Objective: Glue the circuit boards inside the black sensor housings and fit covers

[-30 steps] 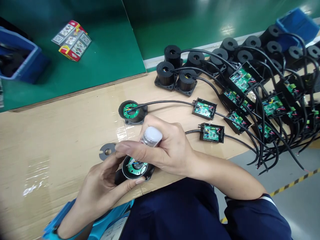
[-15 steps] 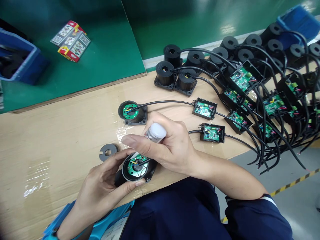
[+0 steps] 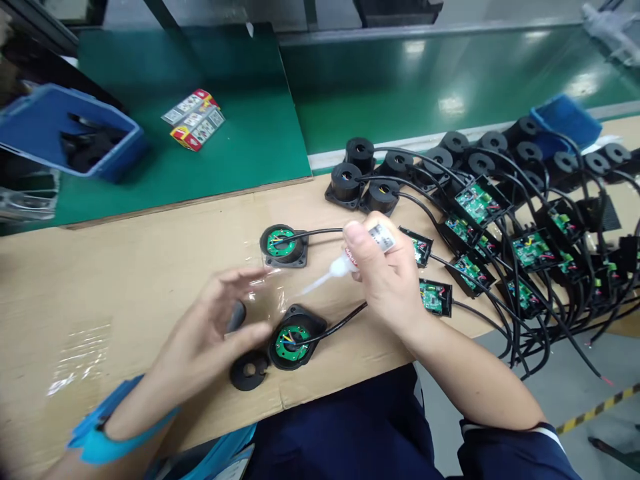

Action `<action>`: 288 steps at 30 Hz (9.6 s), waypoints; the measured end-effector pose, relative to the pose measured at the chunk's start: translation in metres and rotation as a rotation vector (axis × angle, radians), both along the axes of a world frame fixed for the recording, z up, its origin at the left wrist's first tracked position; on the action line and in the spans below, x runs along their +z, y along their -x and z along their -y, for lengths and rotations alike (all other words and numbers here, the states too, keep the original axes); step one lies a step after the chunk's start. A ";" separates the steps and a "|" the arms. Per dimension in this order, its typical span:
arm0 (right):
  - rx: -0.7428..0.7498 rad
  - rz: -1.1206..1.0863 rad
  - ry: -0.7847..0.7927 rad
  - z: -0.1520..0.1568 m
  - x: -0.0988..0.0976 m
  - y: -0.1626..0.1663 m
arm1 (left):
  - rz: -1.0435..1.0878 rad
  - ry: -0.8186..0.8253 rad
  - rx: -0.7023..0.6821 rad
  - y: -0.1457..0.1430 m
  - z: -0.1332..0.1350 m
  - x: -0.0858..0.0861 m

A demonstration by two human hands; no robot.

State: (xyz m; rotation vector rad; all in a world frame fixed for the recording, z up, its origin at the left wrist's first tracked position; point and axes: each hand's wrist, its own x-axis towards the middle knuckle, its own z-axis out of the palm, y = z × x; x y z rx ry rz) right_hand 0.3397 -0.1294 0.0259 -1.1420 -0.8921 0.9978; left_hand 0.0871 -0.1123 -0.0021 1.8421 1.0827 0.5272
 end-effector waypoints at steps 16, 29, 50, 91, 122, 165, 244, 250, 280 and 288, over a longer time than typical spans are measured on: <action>-0.046 0.257 -0.146 -0.028 -0.010 -0.006 | -0.117 -0.668 -0.015 -0.026 -0.042 0.001; 0.080 0.444 -0.104 -0.021 -0.002 -0.002 | -0.109 -0.681 -0.046 -0.026 -0.034 0.010; 0.009 0.609 -0.247 -0.016 0.001 0.000 | -0.074 -0.250 -0.020 -0.022 -0.038 0.014; 0.078 0.274 -0.157 -0.031 -0.005 0.013 | 0.176 0.134 -0.157 -0.024 -0.040 -0.008; 0.251 0.270 -0.014 -0.128 -0.008 0.014 | -0.653 -0.593 0.400 0.125 -0.230 0.072; 0.353 1.054 -0.186 0.068 -0.036 -0.015 | 0.117 -0.259 -0.365 0.021 0.032 -0.011; 0.139 1.266 -0.780 0.077 -0.054 0.026 | -0.571 -1.095 -0.483 -0.017 0.046 0.027; 0.192 1.276 -0.798 0.073 -0.050 0.025 | -0.654 -1.227 -0.425 -0.016 0.061 0.019; 0.335 1.152 -0.776 0.059 -0.047 0.016 | -0.703 -0.817 -0.055 0.048 0.024 0.004; 0.350 1.183 -0.776 0.060 -0.048 0.015 | -0.565 -0.650 -0.142 0.059 0.017 -0.010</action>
